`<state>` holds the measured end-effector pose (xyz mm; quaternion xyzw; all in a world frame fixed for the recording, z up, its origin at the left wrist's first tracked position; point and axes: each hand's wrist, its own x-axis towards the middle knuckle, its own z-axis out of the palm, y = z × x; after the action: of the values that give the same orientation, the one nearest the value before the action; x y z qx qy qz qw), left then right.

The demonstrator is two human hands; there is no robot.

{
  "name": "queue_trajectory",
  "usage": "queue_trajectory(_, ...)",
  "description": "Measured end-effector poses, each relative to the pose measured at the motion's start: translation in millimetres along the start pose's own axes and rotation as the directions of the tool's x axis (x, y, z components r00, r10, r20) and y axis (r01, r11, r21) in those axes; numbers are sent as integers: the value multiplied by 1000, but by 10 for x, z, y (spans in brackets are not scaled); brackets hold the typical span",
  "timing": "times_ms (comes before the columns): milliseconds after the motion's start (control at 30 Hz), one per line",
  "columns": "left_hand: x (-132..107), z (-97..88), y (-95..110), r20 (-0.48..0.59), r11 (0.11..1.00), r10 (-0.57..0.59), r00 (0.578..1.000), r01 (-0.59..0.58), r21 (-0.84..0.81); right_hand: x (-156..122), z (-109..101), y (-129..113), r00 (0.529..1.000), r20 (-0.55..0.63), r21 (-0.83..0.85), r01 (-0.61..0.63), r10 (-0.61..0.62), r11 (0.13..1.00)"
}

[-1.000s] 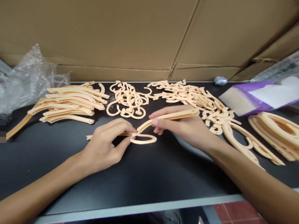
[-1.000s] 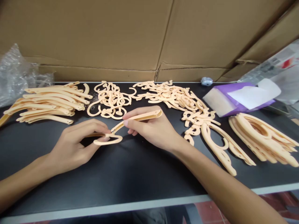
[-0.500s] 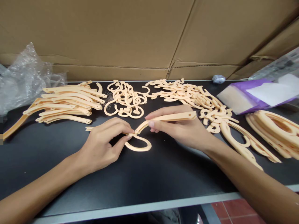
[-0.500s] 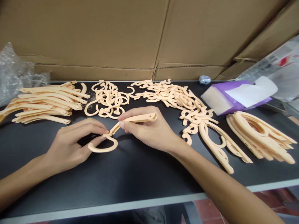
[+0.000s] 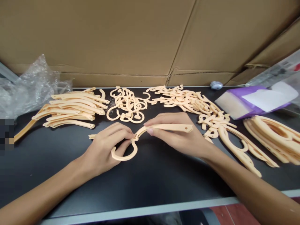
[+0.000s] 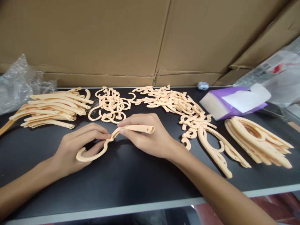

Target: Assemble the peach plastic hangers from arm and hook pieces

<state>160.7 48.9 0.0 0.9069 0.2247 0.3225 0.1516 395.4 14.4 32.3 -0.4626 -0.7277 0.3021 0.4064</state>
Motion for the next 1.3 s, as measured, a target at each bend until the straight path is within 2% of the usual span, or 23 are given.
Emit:
queue_trajectory(167, -12, 20, 4, 8, 1000, -9, 1000, 9, 16, -15, 12, 2, 998, 21, -43, 66, -66, 997)
queue_trajectory(300, -3, 31, 12, -7, 999, -7, 1000, 8, 52, -34, 24, -22, 992, -25, -97, 124, -127, 988)
queue_trajectory(633, 1, 53, -1, -49, 997, 18, 999, -14, 82, -33, 52, -8, 982, -59, -176, 169, -182, 970)
queue_trajectory(767, 8, 55, 11, -46, 995, 31, 998, -26, 94, -43, 64, -8, 976, -39, -179, 204, -214, 962)
queue_trajectory(967, 2, 42, 29, -43, 992, -1, 999, 7, 128, -51, 73, -29, 970, -70, -191, 214, -231, 958)
queue_trajectory(1300, -15, 44, 23, -11, 993, 5, 1000, -4, 117, -75, 106, -5, 962, -9, -212, 266, -274, 940)
